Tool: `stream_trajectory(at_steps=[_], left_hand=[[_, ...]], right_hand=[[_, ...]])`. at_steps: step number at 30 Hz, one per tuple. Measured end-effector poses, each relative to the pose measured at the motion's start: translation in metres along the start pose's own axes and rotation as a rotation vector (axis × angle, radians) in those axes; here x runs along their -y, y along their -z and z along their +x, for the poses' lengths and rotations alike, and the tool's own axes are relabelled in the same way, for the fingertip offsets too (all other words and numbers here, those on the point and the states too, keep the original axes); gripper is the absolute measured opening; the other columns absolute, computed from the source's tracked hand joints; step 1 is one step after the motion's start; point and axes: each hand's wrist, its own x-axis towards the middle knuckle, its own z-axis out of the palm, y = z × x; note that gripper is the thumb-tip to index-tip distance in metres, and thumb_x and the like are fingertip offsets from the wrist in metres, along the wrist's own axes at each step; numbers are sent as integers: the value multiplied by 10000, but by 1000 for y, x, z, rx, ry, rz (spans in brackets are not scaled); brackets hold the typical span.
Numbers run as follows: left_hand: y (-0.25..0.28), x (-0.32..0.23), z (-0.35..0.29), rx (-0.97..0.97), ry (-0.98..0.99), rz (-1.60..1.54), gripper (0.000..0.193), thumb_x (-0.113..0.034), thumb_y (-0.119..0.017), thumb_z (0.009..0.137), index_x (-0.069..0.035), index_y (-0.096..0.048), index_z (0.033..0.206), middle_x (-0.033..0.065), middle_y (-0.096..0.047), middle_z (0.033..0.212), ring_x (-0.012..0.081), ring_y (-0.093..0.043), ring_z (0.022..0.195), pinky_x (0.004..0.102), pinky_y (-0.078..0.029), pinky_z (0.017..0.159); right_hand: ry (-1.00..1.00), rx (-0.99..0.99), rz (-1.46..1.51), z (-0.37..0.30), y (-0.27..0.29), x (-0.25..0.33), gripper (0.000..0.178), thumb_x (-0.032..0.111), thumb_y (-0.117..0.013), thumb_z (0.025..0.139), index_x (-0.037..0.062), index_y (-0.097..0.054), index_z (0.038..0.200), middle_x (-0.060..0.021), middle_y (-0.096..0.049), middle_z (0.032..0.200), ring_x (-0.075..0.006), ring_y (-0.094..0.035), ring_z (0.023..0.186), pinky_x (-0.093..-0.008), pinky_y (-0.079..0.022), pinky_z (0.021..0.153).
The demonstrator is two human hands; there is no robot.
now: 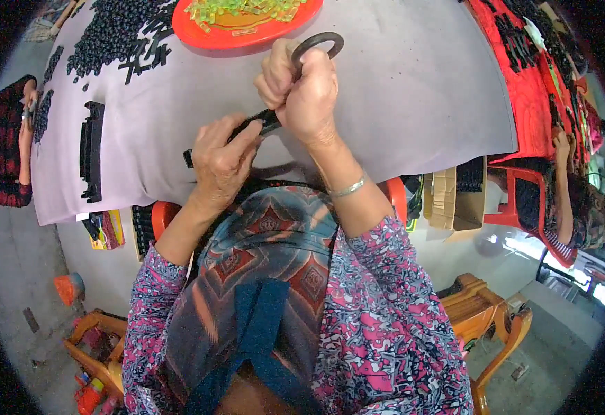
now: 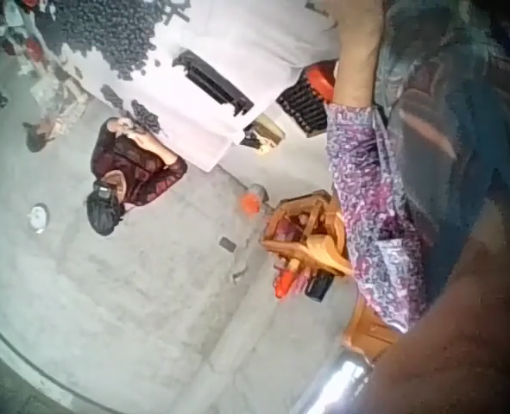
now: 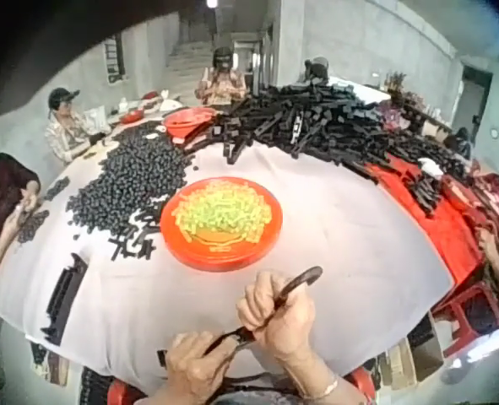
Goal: The person assembles level components by inserting green vials and small parts into black plastic housings using a metal tool and by hand.
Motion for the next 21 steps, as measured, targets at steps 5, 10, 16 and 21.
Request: stream_trajectory(at_steps=[5, 10, 16, 21], left_hand=[[1, -1, 1, -14, -6, 2, 292, -61, -737, 725, -92, -700, 1013, 58, -625, 990, 246, -613, 828, 391, -457, 734], [0, -1, 2, -12, 4, -13, 285, -53, -737, 714, -89, -705, 995, 58, -633, 984, 244, -620, 835, 388, -464, 744], [0, 0, 0, -10, 12, 2, 290, -55, -745, 707, -88, -707, 992, 62, -635, 984, 249, -633, 848, 388, -475, 763], [1, -2, 2, 7, 27, -19, 285, -66, -779, 736, -83, -710, 1011, 81, -662, 990, 281, -630, 836, 384, -473, 740]], right_hand=[[7, -5, -26, 1, -2, 0, 506, 474, -317, 999, 121, -302, 636, 25, -242, 553, -103, -166, 484, -286, -166, 441], [6, -24, -45, 0, 1, 0, 511, 481, -305, 1000, 122, -302, 637, 22, -247, 554, -103, -173, 485, -285, -165, 441], [-9, -27, 4, 1, 4, -3, 502, 468, -307, 1000, 124, -300, 635, 24, -242, 551, -105, -169, 481, -286, -160, 437], [-3, -63, 53, 2, 9, -2, 497, 473, -285, 1002, 132, -294, 640, 33, -229, 548, -101, -155, 485, -285, -130, 433]])
